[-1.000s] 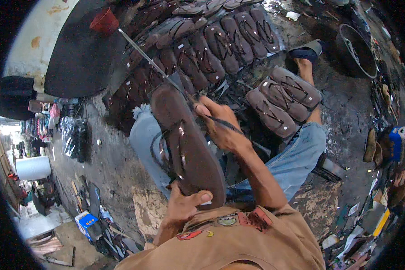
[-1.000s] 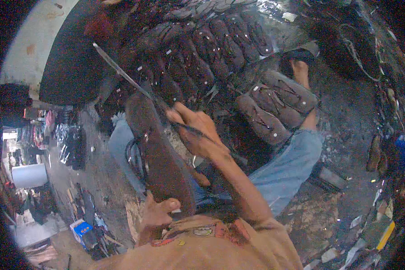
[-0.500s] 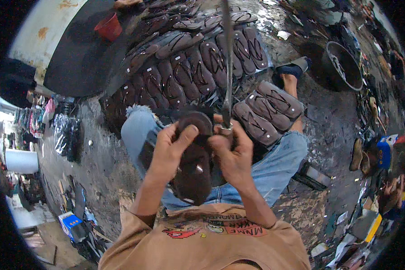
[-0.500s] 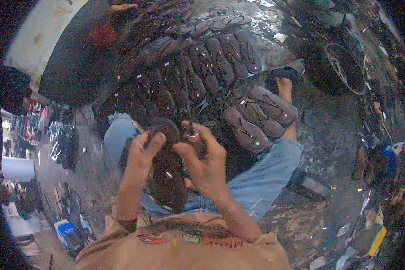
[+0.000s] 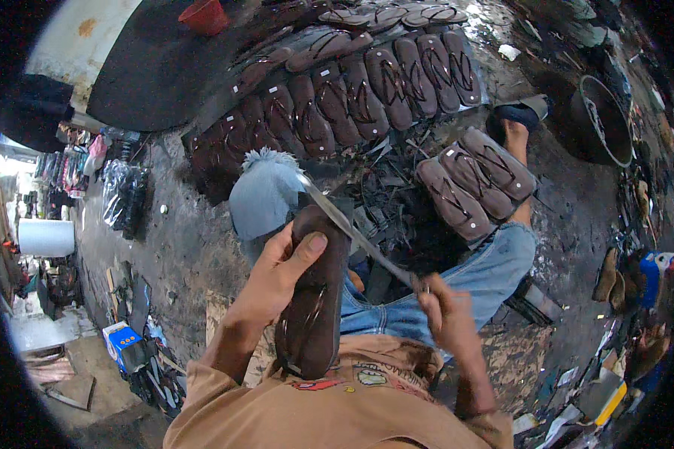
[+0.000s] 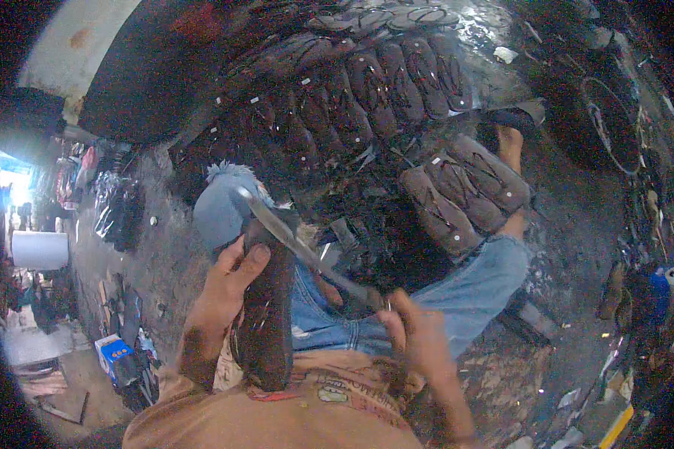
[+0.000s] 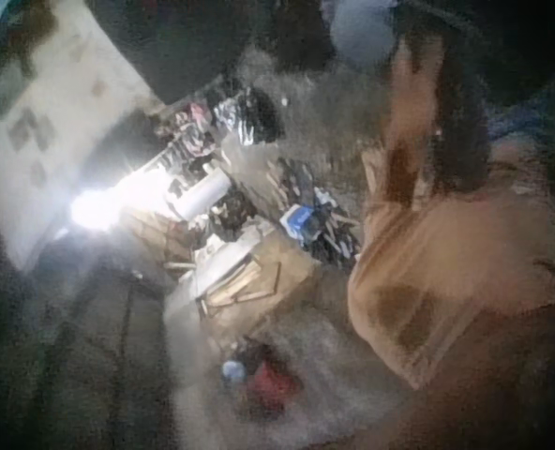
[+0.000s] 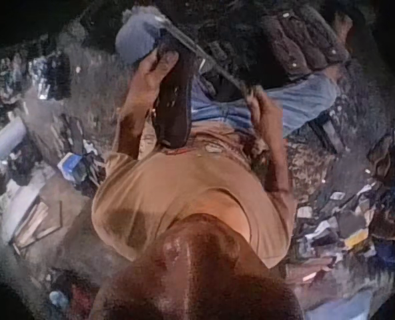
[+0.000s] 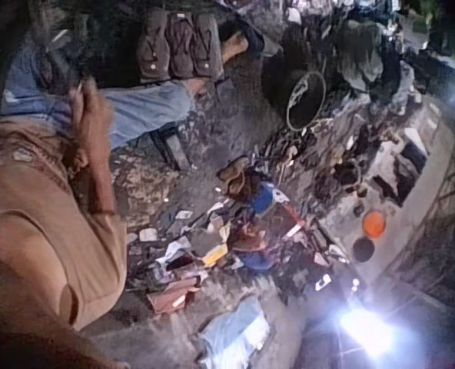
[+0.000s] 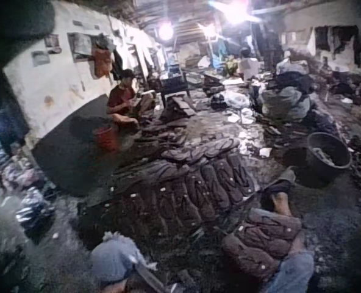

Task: The person sits on the floor and uses a knife to trim excess material from the edges of brown flip-flops. They handle each sandal one at a time, scraping the sole and strap edges, then place the finished sandals back in a row.

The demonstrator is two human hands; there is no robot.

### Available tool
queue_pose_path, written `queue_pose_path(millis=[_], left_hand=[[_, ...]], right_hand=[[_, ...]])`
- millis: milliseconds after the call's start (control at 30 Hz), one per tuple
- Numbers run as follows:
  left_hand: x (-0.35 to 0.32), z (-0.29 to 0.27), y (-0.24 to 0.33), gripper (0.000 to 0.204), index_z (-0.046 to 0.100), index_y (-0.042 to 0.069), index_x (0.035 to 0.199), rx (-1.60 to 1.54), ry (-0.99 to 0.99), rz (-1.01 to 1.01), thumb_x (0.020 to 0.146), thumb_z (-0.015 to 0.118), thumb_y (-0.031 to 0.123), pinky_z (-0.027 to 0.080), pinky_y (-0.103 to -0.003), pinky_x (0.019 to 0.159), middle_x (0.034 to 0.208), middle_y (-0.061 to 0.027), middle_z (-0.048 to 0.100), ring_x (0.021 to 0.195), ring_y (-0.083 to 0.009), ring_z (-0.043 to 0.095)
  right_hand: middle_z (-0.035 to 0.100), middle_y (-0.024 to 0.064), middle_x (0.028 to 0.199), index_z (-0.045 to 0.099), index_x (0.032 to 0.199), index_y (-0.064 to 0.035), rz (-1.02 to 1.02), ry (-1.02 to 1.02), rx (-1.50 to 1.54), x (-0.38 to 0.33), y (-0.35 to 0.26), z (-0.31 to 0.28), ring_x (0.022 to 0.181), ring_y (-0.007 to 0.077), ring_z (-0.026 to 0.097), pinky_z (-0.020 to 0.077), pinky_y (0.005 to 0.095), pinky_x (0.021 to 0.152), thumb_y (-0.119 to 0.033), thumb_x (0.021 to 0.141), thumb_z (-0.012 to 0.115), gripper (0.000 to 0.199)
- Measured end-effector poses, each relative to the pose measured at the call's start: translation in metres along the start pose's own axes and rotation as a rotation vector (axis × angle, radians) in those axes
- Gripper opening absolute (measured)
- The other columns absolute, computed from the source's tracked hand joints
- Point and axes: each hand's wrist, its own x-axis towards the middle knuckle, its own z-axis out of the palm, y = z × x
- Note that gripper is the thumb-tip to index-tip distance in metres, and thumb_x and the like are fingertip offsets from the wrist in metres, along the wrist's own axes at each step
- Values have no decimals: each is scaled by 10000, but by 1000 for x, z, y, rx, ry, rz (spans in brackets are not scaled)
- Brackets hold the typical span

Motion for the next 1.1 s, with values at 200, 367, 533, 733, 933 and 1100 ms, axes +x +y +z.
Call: queue_pose_path(millis=[200,367,533,733,933,1100], left_hand=[[2,-1,3,434,551,54,1290,37,-56,-43,1007,648,369,557,-277,738,1038,-53,689,847,-130,664],[8,-2,11,471,521,43,1319,57,-204,-63,1012,635,382,561,-292,798,1080,-82,673,940,-126,668],[-7,2,33,424,538,49,1347,-191,-124,-75,1012,631,292,557,-312,820,1121,-97,679,975,-167,673],[40,70,0,356,617,85,1269,-558,104,279,965,700,249,546,-343,819,1137,-64,697,1006,-190,672],[75,70,3,343,639,138,1225,-948,-64,145,912,771,184,579,-437,897,1183,-44,701,1092,-206,676],[29,62,-3,291,634,111,1251,-896,-100,48,966,682,146,584,-465,961,1214,-65,699,1131,-224,682]], right_hand=[[636,249,732,585,1222,-73,-261,-308,-164,91,-71,-67,738,482,635,457,573,670,-423,1038,504,403],[648,269,743,531,1362,-100,-417,-271,-319,128,-112,-66,758,490,645,480,586,720,-462,1051,448,484],[544,116,662,427,1537,-104,-516,-213,110,110,-95,-69,586,195,520,450,350,616,-303,1079,455,499],[525,-36,685,376,1571,-100,-362,473,536,87,-60,-8,580,41,426,388,226,546,-262,1096,438,505],[601,104,721,582,1240,-39,-242,566,250,48,-17,39,613,222,577,450,338,570,-239,1048,508,287],[642,174,754,620,1121,-47,-107,489,92,-30,16,48,650,392,641,478,448,593,-304,996,611,286]])
